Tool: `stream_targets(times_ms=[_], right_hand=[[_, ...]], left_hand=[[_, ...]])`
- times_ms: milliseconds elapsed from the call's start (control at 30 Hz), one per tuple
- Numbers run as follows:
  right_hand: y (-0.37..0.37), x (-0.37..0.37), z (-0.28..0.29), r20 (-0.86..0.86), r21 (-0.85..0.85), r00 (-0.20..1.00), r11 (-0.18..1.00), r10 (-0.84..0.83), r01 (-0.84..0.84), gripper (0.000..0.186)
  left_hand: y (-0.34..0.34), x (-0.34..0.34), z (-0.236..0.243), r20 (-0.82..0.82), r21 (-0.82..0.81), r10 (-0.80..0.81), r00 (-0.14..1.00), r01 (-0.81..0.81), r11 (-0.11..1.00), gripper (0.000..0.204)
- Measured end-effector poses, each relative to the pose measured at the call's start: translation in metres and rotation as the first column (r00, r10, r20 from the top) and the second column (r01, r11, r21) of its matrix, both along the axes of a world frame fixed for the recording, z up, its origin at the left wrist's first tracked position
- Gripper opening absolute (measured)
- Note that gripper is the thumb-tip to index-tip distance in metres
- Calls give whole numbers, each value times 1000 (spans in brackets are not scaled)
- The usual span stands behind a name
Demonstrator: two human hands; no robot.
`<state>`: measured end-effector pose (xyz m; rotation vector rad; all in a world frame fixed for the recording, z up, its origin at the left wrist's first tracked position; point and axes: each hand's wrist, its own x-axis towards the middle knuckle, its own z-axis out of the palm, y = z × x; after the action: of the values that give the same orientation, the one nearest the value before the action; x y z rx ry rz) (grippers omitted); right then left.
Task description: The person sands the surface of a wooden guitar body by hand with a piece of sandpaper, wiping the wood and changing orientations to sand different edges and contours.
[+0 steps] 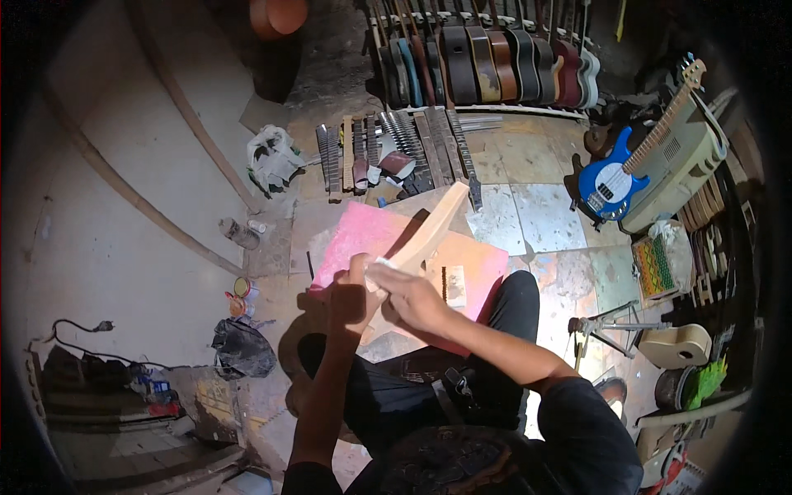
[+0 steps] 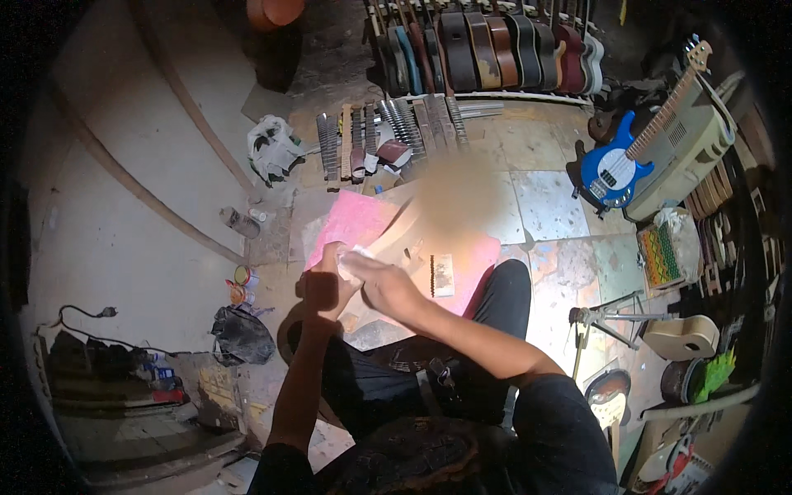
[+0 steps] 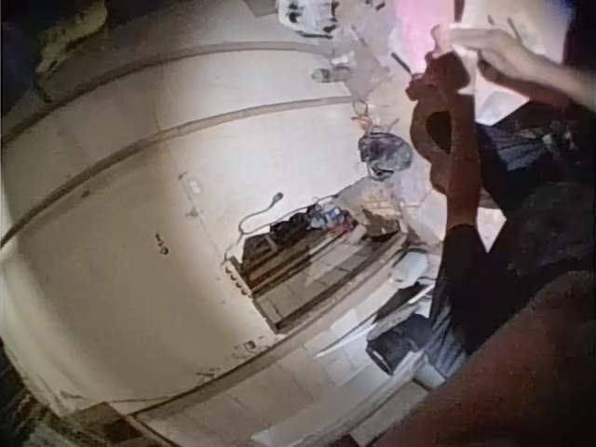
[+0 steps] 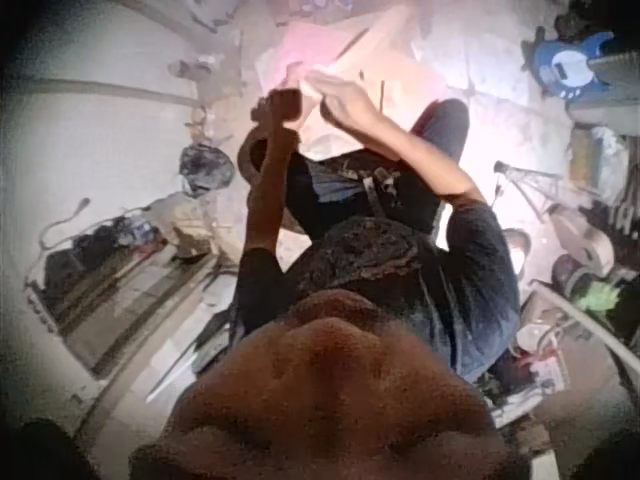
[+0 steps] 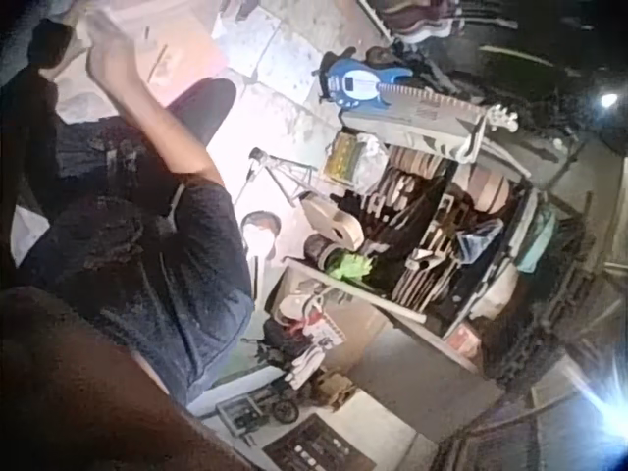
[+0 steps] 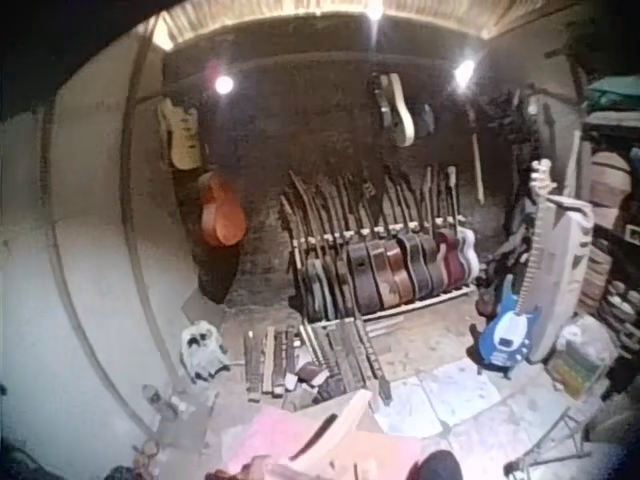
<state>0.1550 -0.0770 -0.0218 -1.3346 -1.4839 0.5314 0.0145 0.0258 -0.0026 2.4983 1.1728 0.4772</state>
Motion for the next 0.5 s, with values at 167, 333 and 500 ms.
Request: stream_targets(times_ms=[167,333,500], right_hand=[[-4,68,-35,249,-177,935,937,-253,300,62],[-22,-4,10,135,68,976,984,-172,164,44],[-19,42,-9,10,-222,989,964,-148,146,61]], left_hand=[[-19,-13,-4,87,-158,80,993,-66,985,68],[-38,-10,8,-38,-191,254,966,-256,947,62],[-43,-6,15,67,-138,220,973,-210,968,50]])
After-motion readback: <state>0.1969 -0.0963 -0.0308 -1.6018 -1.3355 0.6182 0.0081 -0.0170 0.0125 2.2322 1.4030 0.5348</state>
